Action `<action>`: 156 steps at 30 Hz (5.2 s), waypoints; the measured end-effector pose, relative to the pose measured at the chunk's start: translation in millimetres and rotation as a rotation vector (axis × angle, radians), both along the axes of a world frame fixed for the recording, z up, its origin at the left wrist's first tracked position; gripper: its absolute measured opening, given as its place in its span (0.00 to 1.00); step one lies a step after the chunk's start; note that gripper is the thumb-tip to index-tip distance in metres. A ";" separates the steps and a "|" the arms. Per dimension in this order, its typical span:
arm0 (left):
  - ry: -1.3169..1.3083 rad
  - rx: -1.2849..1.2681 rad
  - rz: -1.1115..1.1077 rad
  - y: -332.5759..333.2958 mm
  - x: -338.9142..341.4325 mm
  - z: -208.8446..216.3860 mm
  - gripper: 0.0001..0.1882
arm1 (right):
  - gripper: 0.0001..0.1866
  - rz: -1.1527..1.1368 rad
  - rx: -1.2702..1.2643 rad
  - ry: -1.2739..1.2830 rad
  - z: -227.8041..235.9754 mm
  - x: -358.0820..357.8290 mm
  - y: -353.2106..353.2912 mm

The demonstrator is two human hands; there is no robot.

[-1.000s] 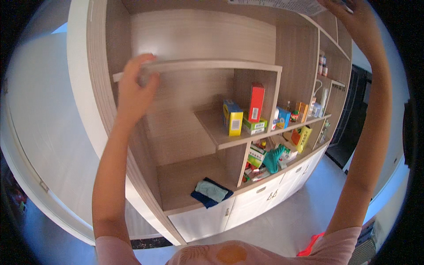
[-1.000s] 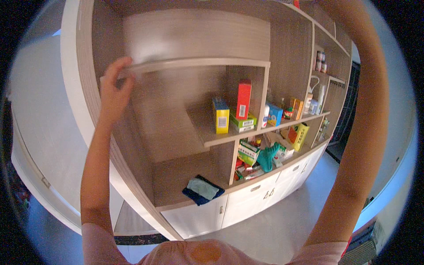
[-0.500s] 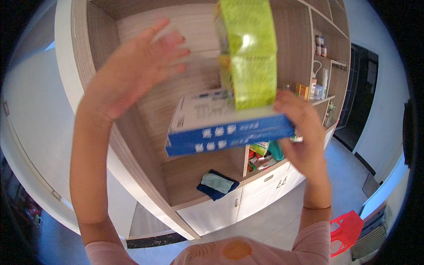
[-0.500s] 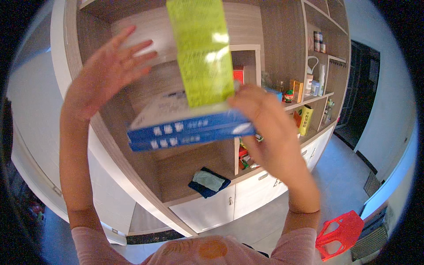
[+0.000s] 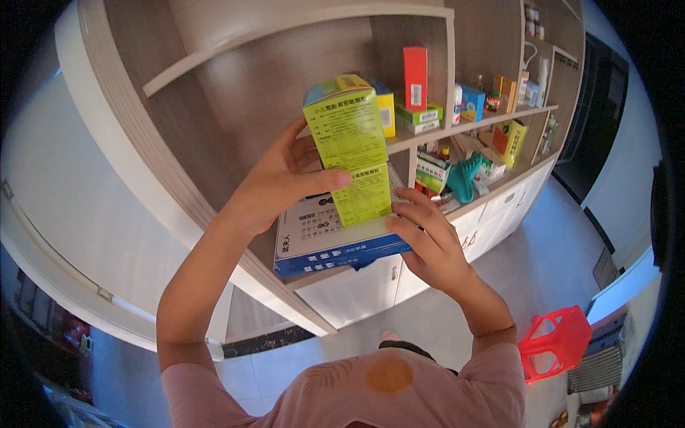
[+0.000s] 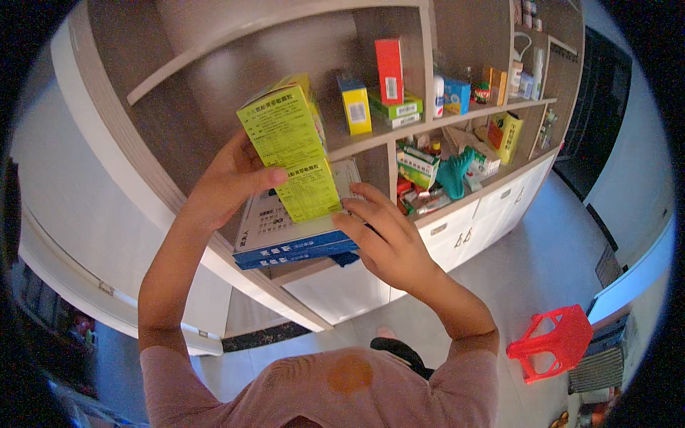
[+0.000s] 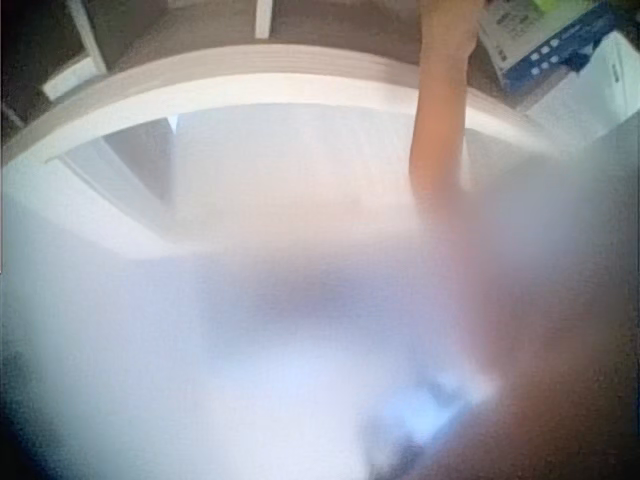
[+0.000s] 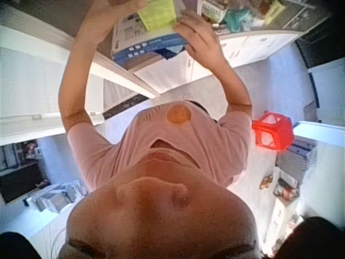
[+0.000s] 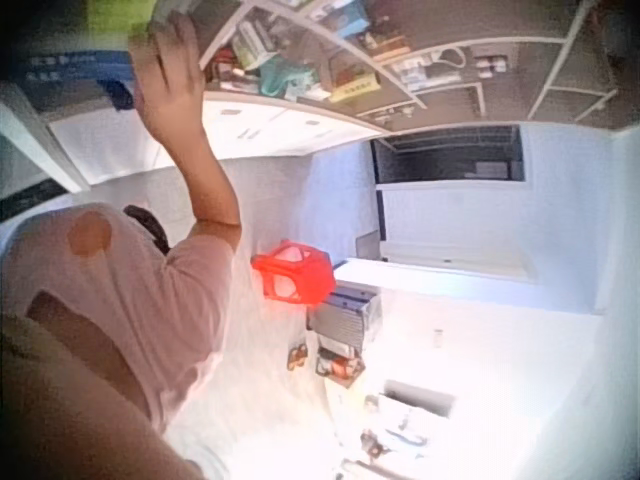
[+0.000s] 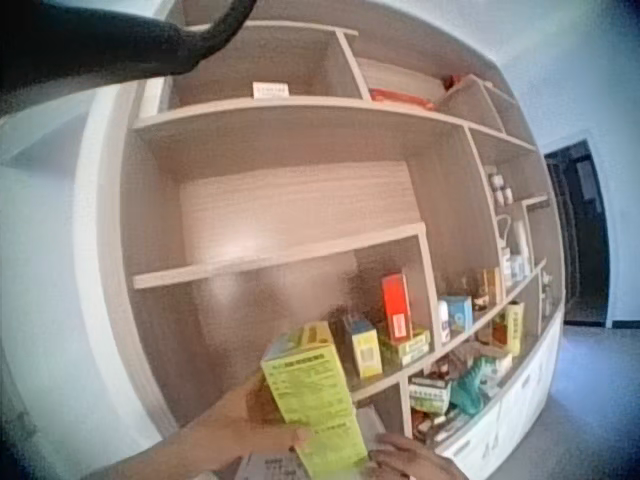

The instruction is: The person stands on a red stool to reach the upper shelves of a wooden cabinet. They pick up various medicine boxes, inspect them, and rearrange them on the shelves to organize the storage space.

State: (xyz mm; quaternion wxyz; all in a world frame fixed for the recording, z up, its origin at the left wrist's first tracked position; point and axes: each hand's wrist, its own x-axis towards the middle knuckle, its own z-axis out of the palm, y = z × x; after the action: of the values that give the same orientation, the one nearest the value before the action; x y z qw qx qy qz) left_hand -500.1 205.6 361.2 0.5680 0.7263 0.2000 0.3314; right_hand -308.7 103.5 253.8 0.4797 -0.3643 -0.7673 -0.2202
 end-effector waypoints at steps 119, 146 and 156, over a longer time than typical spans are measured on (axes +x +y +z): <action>-0.134 0.152 0.701 41.0 21.7 -86.6 0.26 | 0.19 0.972 -1.050 1.032 -86.7 66.0 100.7; -0.181 0.688 0.662 186.0 85.6 -79.1 0.23 | 0.08 0.618 -1.098 0.811 -71.5 201.1 30.6; 0.303 1.665 1.434 35.4 17.1 66.0 0.21 | 0.07 0.447 -0.080 0.044 168.5 173.8 73.3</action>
State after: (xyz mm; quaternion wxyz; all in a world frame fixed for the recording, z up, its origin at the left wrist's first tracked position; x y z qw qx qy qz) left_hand -483.0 240.9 427.2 -0.4513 0.6302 0.3561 0.5219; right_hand -134.9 176.8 422.3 0.5182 -0.2087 -0.8265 -0.0697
